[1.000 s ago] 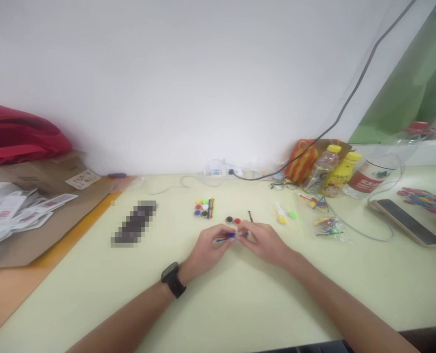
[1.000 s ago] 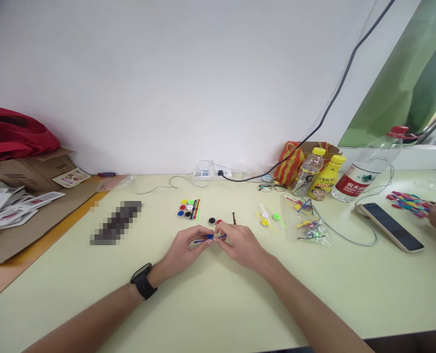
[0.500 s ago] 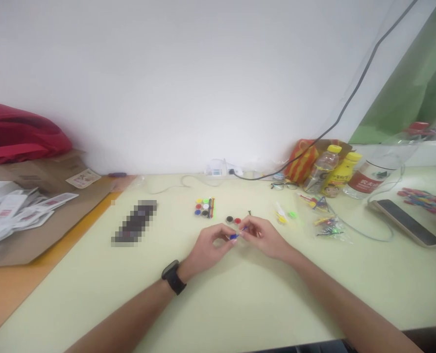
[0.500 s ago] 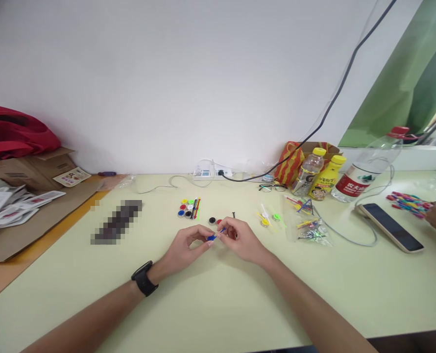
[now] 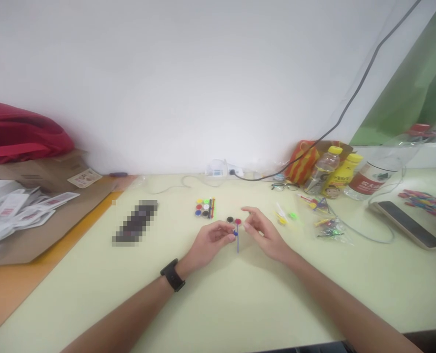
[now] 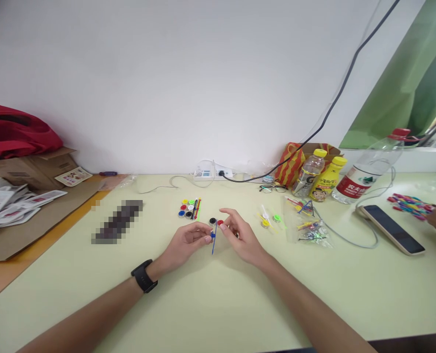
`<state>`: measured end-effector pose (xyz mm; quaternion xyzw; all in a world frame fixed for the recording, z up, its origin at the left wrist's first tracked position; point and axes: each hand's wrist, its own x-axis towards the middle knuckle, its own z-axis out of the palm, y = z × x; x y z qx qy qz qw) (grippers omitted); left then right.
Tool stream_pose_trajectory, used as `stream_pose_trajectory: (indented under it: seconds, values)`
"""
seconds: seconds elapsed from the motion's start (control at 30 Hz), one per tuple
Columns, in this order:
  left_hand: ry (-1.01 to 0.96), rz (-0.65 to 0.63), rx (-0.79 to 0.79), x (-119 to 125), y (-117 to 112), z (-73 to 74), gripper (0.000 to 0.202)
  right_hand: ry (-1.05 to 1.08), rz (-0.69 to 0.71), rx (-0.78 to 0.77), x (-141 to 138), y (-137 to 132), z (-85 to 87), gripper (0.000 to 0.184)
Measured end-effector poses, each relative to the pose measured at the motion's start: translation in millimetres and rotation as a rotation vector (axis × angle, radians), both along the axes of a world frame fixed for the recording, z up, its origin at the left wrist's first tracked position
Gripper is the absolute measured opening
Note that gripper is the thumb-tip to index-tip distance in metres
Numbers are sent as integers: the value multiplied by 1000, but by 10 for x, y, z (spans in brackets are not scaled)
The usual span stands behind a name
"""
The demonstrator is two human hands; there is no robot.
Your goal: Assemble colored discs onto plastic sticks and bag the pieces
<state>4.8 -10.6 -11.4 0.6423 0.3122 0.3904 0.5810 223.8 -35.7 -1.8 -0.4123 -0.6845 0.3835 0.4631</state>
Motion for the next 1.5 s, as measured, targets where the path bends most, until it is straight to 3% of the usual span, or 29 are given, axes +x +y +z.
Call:
stream_pose_trajectory:
  seconds: [0.07,0.13,0.23,0.3,0.37,0.53,0.77,1.2,1.5]
  values:
    - [0,7,-8,-3,2,7,27,26,-19,2,-22,-28,0,51]
    - [1,17,-13,-4,0,13,26,13,-6,-41,-22,-40,5,39]
    - [-4,35,-19,-5,-1,15,26,-57,53,-132,16,-26,35,64]
    - [-11,45,-21,-5,1,12,26,-54,31,-142,41,-4,67,68]
    - [-12,50,-20,-4,6,7,26,-4,-2,-131,47,14,93,61]
    - [3,45,-4,0,9,-1,26,83,87,-159,-9,14,69,41]
    - [2,30,6,2,-8,-5,26,55,133,-153,-55,-13,-14,35]
    - [34,41,75,-2,-20,-16,23,-109,151,-60,-19,-47,67,14]
    - [38,11,47,16,-14,-9,26,-196,112,26,11,-1,49,14]
